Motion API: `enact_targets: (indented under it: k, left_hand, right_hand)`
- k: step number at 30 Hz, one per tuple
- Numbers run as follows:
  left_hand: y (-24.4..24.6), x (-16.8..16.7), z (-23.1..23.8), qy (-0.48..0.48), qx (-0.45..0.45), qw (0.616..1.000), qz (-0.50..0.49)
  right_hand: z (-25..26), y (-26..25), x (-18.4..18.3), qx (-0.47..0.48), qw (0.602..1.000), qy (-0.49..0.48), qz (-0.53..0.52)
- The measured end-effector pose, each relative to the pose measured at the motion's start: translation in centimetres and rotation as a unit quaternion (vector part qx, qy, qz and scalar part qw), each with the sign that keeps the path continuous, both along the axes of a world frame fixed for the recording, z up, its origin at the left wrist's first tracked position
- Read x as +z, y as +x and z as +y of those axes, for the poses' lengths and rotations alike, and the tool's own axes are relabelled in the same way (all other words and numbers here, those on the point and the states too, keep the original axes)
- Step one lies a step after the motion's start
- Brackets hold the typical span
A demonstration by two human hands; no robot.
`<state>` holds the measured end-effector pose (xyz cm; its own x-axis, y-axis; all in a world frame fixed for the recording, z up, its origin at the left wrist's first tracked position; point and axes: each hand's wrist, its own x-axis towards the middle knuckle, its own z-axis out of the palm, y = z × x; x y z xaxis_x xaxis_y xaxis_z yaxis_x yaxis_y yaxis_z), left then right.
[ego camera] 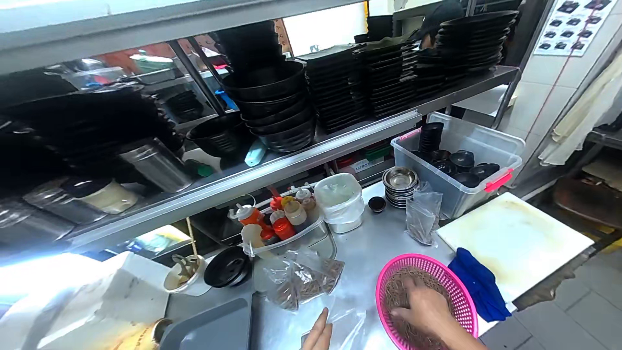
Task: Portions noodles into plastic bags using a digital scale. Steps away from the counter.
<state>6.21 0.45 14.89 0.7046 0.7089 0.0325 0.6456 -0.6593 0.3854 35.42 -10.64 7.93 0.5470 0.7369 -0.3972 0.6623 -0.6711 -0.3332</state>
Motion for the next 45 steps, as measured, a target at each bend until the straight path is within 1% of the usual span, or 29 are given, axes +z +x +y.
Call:
enact_targets:
  k: [1,2,5,6,8,10,11,14,16,19,21,25,28,30,32,34,35,36,38,40,41,43,45]
  left_hand:
    - [-0.1,0.3,-0.1,0.004,0.003,1.0,-0.015]
    - [-0.1,0.4,-0.1,0.003,0.005,0.999,-0.032]
    - [0.5,0.1,0.1,-0.008,0.015,0.998,-0.065]
    - [0.7,0.0,0.2,-0.012,0.018,0.997,-0.077]
    - [1.0,0.0,0.3,-0.018,0.016,0.993,-0.114]
    - [1.2,-0.2,0.5,-0.021,0.001,0.991,-0.132]
    - [1.3,-0.2,0.5,-0.026,-0.006,0.992,-0.121]
    - [2.2,-0.4,0.8,-0.056,-0.019,0.998,-0.033]
    - [3.1,-0.4,1.0,-0.07,-0.03,0.997,0.0]
    - [4.8,0.0,0.9,-0.067,-0.068,0.995,-0.017]
    - [6.1,1.1,0.7,-0.08,-0.089,0.993,-0.021]
    - [9.2,3.0,0.5,-0.115,-0.128,0.984,-0.036]
    - [11.7,3.6,0.4,-0.134,-0.158,0.977,-0.044]
    - [13.3,3.7,0.1,-0.139,-0.167,0.975,-0.051]
    - [14.7,3.9,-0.4,-0.148,-0.164,0.974,-0.058]
    - [15.7,4.0,-0.8,-0.168,-0.157,0.97,-0.085]
    - [16.0,4.0,-1.0,-0.189,-0.151,0.964,-0.11]
    - [16.2,4.0,-1.2,-0.217,-0.142,0.955,-0.142]
    - [16.3,3.8,-1.7,-0.276,-0.113,0.928,-0.223]
    - [16.1,2.6,-2.1,-0.305,-0.091,0.907,-0.276]
    - [16.0,1.7,-2.1,-0.311,-0.091,0.901,-0.287]
    - [16.0,-0.2,-1.9,-0.319,-0.105,0.895,-0.293]
    - [16.0,-1.6,-1.8,-0.319,-0.113,0.898,-0.28]
  right_hand:
    - [-0.2,0.3,-1.0,-0.001,0.998,-0.056,-0.026]
    - [-0.4,0.1,-2.4,0.006,0.995,-0.092,-0.037]
    - [-1.6,-1.4,-5.7,0.079,0.99,-0.103,-0.058]
    - [-1.9,-1.2,-6.2,0.096,0.988,-0.101,-0.066]
    - [-2.1,-0.2,-4.6,0.094,0.99,-0.087,-0.054]
    - [-2.3,1.5,-2.0,0.081,0.995,-0.046,-0.04]
    - [-2.4,2.4,-0.4,0.08,0.996,-0.025,-0.025]
    - [-2.8,4.7,4.3,0.093,0.995,0.044,0.011]
    - [-3.1,5.9,7.0,0.099,0.991,0.093,0.02]
    - [-3.2,7.1,11.4,0.098,0.984,0.139,0.044]
    - [-3.3,7.5,15.1,0.096,0.979,0.165,0.072]
    - [-3.4,7.3,24.3,0.099,0.962,0.227,0.112]
    - [-3.4,6.4,31.3,0.108,0.946,0.278,0.125]
    - [-3.3,6.0,34.6,0.121,0.934,0.311,0.129]
    - [-3.1,5.4,36.5,0.136,0.927,0.331,0.111]
    - [-2.6,4.9,36.2,0.15,0.925,0.335,0.099]
    - [-2.3,4.8,35.0,0.156,0.927,0.326,0.101]
    - [-1.8,4.7,33.0,0.166,0.932,0.307,0.101]
    - [-1.1,4.7,27.5,0.199,0.941,0.257,0.096]
    - [-0.7,4.7,22.0,0.241,0.95,0.177,0.093]
    - [-0.8,4.6,20.0,0.255,0.952,0.141,0.09]
    - [-1.2,4.8,17.6,0.247,0.956,0.125,0.095]
    - [-1.8,5.7,16.7,0.189,0.959,0.163,0.134]
